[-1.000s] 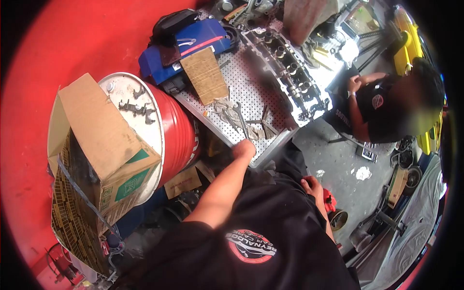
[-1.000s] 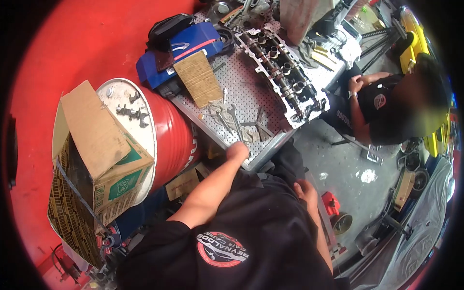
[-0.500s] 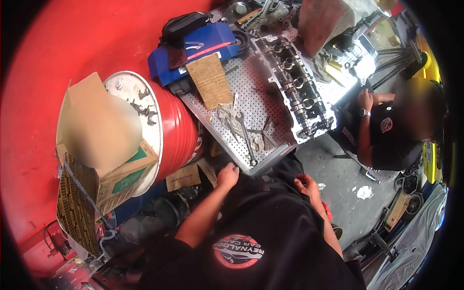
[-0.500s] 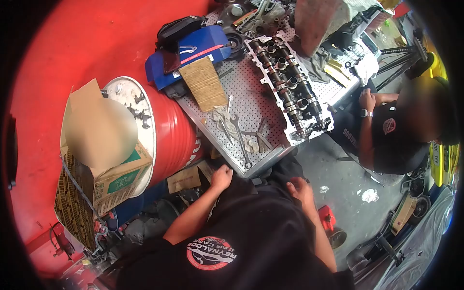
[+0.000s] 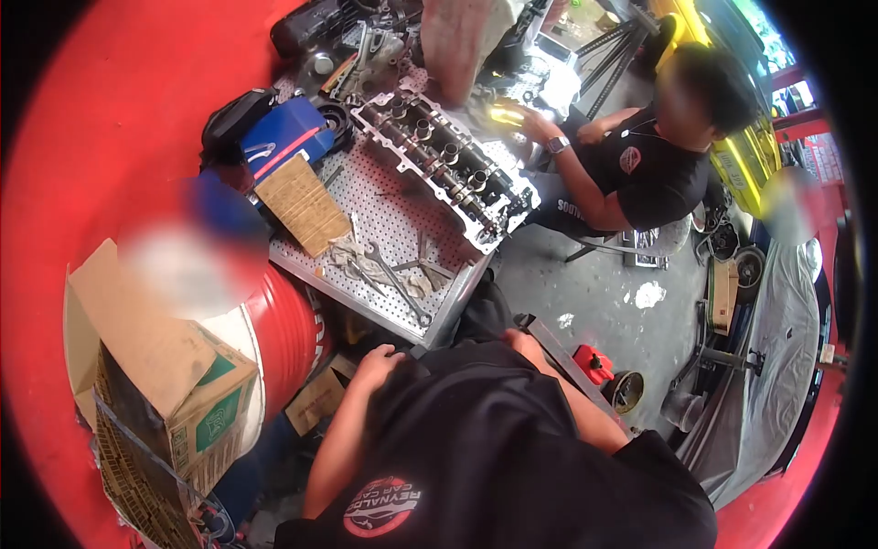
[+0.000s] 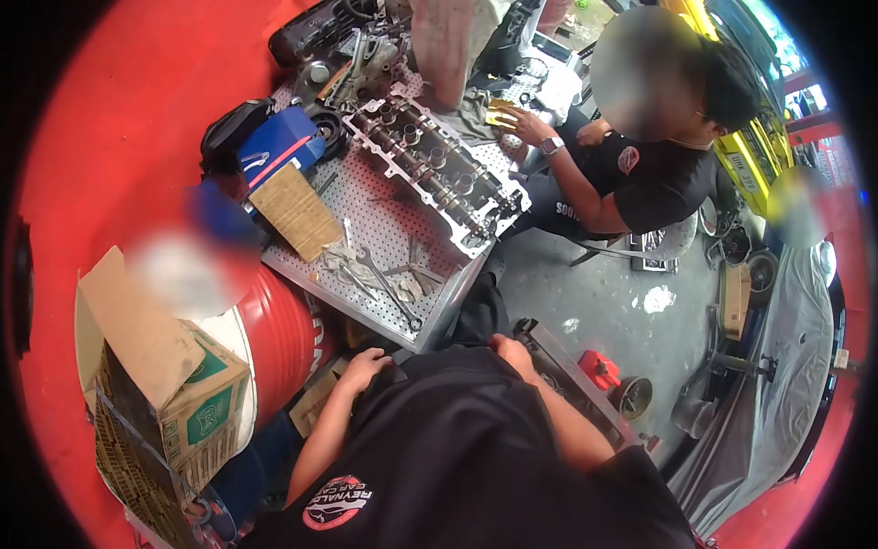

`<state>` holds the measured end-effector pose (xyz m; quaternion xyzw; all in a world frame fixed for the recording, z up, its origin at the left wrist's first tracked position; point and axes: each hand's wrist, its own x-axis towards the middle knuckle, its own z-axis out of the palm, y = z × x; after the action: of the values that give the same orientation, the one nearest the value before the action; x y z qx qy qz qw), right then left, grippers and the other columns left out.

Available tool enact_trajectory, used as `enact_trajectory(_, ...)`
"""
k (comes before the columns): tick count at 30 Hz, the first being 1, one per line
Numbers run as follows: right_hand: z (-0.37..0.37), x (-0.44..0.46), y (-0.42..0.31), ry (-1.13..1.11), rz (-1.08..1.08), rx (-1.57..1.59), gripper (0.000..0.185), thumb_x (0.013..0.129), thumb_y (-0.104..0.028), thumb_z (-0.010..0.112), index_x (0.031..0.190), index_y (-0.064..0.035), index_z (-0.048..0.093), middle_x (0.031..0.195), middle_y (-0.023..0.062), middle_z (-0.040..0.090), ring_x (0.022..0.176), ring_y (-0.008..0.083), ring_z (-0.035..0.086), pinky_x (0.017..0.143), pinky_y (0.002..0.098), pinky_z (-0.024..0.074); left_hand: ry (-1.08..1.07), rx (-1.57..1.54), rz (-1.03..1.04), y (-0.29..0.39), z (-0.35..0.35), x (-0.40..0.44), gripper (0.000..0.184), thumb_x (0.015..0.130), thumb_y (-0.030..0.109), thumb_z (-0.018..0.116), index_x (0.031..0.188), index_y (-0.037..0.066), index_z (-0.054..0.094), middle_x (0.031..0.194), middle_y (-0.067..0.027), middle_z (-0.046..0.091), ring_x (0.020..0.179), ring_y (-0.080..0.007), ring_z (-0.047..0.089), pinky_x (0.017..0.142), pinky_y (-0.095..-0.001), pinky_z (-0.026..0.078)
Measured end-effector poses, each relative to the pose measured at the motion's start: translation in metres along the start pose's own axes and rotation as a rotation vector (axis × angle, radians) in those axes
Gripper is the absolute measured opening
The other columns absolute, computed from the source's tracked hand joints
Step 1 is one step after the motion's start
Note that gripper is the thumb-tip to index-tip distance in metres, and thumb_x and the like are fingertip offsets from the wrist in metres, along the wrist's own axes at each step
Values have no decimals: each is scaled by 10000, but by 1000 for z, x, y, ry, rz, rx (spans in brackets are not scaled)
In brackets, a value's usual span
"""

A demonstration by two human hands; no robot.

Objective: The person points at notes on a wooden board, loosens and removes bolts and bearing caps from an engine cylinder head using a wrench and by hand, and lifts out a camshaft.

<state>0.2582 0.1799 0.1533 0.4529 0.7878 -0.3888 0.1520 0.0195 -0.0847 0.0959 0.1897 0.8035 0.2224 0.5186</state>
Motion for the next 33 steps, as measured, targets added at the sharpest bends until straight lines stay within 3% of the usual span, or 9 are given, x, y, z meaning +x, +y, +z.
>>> enact_trajectory(3, -15, -16, -34, -125, -152, 278, 313, 877, -318, 699, 940, -13, 668, 865, 212, 686, 837, 346, 685, 728, 431, 501, -40, 65, -11, -25, 11, 13, 513, 915, 411, 645, 1226, 3, 645, 1226, -233, 650, 1176, -350, 612, 999, -393, 465)
enact_trajectory(6, -35, -23, -72, -83, -149, 165, 310, 888, -305, 702, 950, -2, 676, 827, 204, 676, 793, 298, 681, 706, 410, 497, -45, 104, -76, -81, 37, 28, 440, 938, 410, 607, 1110, 15, 696, 1136, -223, 682, 1105, -355, 640, 962, -411, 480)
enact_trajectory(7, -42, -26, -89, -79, -66, 226, 321, 906, -306, 691, 1022, -7, 686, 860, 195, 691, 825, 260, 693, 728, 388, 511, -43, 109, -90, -97, 40, 30, 421, 935, 400, 605, 1093, 23, 701, 1131, -220, 683, 1103, -359, 640, 957, -420, 484)
enact_trajectory(10, -29, -15, -101, 65, -171, 389, 361, 903, -317, 693, 1096, -12, 681, 929, 180, 710, 863, 258, 702, 762, 375, 531, -55, 129, -143, -136, 41, 26, 400, 932, 388, 602, 1080, 31, 706, 1126, -215, 685, 1100, -362, 640, 953, -428, 489)
enact_trajectory(14, -45, 9, -103, -139, -331, 169, 404, 919, -343, 649, 1141, -5, 663, 1045, 195, 702, 997, 332, 680, 872, 412, 527, -99, 134, -242, -168, 44, -4, 397, 932, 382, 600, 1085, 31, 706, 1127, -213, 686, 1100, -359, 642, 952, -426, 490)
enact_trajectory(19, -68, 45, -100, -268, -424, 44, 413, 935, -319, 644, 1176, 17, 648, 1101, 221, 689, 1042, 355, 670, 893, 423, 527, -40, 61, -287, -150, 62, -31, 393, 933, 375, 599, 1091, 32, 705, 1129, -211, 687, 1099, -356, 644, 951, -423, 491)
enact_trajectory(25, -113, 79, -104, -235, -492, 54, 389, 921, -323, 628, 1150, -9, 655, 1023, 202, 708, 986, 368, 674, 887, 453, 519, 64, -12, -212, -81, 93, -21, 388, 933, 367, 597, 1098, 32, 704, 1130, -208, 688, 1099, -352, 646, 950, -420, 492)
enact_trajectory(28, -124, 96, -102, -286, -479, 36, 413, 930, -319, 637, 1184, 7, 648, 1086, 227, 696, 1039, 366, 671, 906, 425, 523, 106, -34, -190, -51, 102, -16, 386, 933, 362, 596, 1102, 33, 704, 1131, -207, 689, 1099, -350, 647, 949, -418, 493)
enact_trajectory(33, -115, 105, -82, -512, -588, 69, 499, 927, -417, 642, 1198, 2, 642, 1115, 221, 696, 1059, 365, 666, 926, 429, 516, 141, -46, -189, -23, 110, -17, 383, 933, 355, 595, 1108, 33, 703, 1132, -205, 690, 1098, -347, 649, 949, -416, 494)
